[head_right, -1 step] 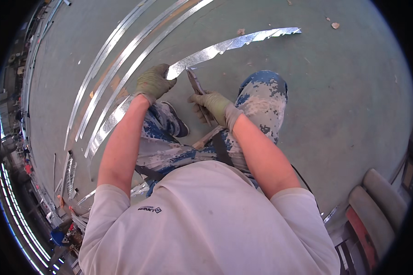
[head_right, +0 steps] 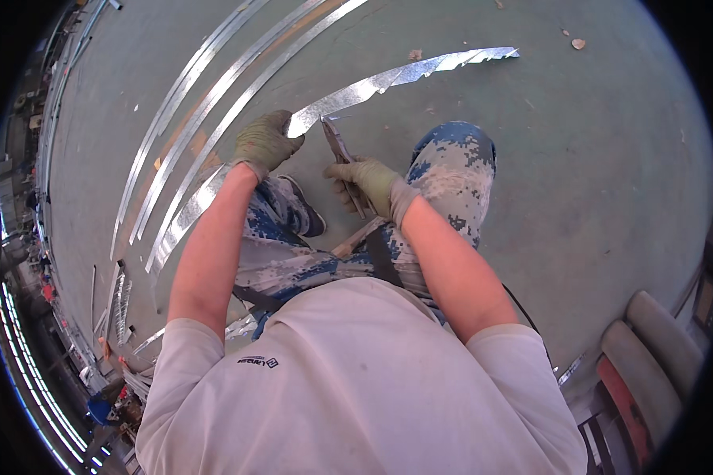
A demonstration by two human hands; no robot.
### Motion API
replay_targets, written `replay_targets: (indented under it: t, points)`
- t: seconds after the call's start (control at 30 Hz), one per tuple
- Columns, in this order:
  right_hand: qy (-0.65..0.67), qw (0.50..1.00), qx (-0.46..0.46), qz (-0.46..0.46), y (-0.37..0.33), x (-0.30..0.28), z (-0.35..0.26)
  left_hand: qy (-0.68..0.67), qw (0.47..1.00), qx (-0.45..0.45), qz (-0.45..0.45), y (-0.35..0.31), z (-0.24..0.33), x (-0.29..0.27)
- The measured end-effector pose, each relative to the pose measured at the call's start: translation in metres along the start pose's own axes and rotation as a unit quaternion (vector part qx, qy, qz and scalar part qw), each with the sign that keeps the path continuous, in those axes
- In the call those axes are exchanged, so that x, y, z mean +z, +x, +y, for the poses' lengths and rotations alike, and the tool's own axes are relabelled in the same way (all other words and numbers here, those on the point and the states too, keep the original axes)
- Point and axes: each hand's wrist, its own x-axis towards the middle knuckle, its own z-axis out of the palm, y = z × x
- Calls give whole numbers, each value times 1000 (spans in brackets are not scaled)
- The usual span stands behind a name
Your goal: The person uses tin snips to cut a long metal strip into shorter segments. The person holds the strip with one hand and repeatedly snips it into pieces that fall onto the floor.
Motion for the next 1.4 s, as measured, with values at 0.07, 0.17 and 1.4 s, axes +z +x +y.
replay_targets:
  t: [0.07, 0.17, 1.4]
  points:
    - [69, 995, 37, -63, 9, -15, 2, -6, 1000, 9, 10, -1, 0, 1]
    - [84, 993, 48, -63, 10, -16, 2, 3, 1000, 2, -5, 1, -1, 1]
    - [-598, 723, -11, 346, 21, 27, -15, 2, 1000, 28, -5, 4, 1, 7]
